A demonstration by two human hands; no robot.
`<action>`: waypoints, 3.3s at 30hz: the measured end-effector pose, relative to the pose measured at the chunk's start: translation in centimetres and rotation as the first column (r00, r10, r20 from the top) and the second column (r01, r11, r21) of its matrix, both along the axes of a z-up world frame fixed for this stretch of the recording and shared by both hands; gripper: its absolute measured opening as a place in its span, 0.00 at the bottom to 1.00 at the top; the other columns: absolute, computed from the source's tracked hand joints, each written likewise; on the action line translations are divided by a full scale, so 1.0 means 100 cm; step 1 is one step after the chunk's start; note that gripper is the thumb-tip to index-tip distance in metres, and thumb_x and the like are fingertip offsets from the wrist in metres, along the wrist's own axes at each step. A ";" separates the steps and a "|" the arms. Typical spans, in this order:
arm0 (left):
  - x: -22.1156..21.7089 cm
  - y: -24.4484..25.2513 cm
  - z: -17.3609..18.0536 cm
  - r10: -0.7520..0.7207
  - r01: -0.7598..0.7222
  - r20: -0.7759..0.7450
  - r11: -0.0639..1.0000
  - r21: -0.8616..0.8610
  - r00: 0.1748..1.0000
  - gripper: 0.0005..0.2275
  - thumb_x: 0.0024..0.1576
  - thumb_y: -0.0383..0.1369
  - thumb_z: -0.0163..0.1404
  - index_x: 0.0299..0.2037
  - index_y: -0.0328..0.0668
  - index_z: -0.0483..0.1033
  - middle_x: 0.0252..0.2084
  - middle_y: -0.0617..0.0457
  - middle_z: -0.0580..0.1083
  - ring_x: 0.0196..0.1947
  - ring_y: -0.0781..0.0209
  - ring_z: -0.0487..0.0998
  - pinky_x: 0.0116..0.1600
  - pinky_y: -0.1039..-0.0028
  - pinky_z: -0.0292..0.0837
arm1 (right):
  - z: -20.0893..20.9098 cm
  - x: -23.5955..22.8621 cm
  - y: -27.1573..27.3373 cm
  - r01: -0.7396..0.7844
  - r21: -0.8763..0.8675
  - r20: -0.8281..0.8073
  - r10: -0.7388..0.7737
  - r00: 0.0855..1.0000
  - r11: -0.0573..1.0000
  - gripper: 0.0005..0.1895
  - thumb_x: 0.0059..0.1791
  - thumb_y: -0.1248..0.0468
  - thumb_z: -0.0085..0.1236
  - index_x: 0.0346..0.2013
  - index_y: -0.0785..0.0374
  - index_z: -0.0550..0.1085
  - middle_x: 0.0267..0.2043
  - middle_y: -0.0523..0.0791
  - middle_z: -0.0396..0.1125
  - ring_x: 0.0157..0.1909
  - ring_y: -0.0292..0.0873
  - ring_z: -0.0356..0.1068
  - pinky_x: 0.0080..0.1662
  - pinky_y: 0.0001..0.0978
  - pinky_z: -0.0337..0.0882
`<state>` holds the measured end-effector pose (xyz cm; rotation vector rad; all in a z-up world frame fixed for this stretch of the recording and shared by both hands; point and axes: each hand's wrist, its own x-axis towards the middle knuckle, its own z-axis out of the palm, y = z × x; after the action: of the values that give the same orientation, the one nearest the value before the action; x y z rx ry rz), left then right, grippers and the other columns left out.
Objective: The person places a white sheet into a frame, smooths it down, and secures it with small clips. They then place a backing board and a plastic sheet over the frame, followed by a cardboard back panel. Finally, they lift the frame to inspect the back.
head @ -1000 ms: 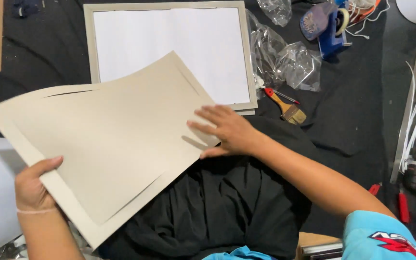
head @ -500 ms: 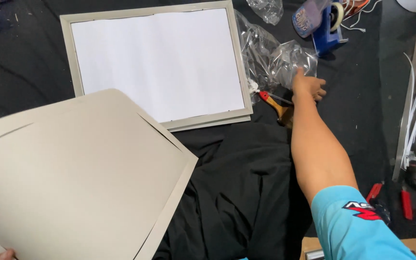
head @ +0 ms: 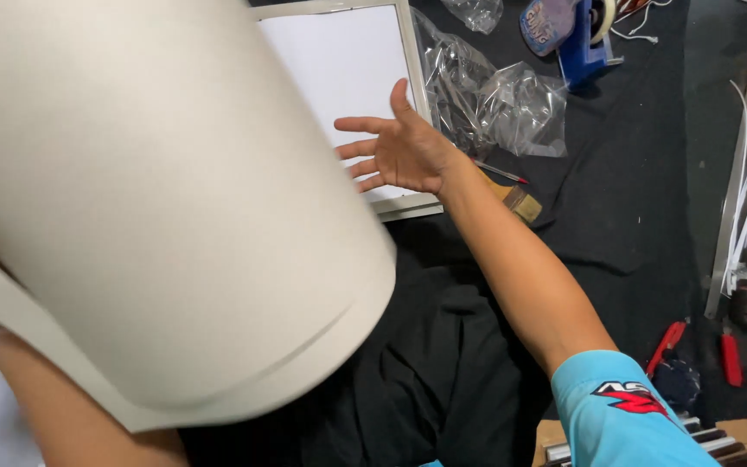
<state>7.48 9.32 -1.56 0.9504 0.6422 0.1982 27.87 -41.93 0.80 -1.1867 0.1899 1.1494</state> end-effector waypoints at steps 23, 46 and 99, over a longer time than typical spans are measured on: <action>0.115 -0.067 -0.167 -0.071 0.139 -0.137 0.798 0.586 0.988 0.29 0.60 0.28 0.63 0.67 0.26 0.62 0.49 0.39 0.76 0.49 0.58 0.77 0.55 0.68 0.80 | -0.128 0.076 -0.071 0.479 -0.537 0.536 -0.158 0.830 0.695 0.24 0.40 0.62 0.77 0.48 0.56 0.78 0.35 0.45 0.73 0.33 0.42 0.77 0.35 0.33 0.80; 0.128 -0.184 -0.088 -0.064 0.754 -0.755 -0.037 0.655 0.653 0.46 0.56 0.65 0.45 0.80 0.52 0.44 0.80 0.38 0.33 0.78 0.34 0.26 0.76 0.41 0.19 | -0.049 0.002 0.041 0.052 -0.955 0.275 0.807 0.522 0.291 0.48 0.49 0.45 0.63 0.76 0.66 0.56 0.74 0.73 0.43 0.75 0.76 0.43 0.64 0.78 0.53; 0.133 -0.187 -0.100 -0.204 0.280 -0.252 0.123 0.952 0.946 0.45 0.63 0.60 0.54 0.79 0.45 0.42 0.78 0.39 0.45 0.78 0.37 0.48 0.77 0.40 0.39 | -0.214 0.100 -0.259 0.871 -0.345 0.931 -0.009 0.365 -0.349 0.06 0.38 0.54 0.62 0.23 0.48 0.75 0.29 0.42 0.73 0.43 0.56 0.77 0.41 0.79 0.66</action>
<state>20.73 -9.40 -11.59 2.4019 0.3101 0.3029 37.88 -67.81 -20.60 -2.2858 1.1480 -0.8174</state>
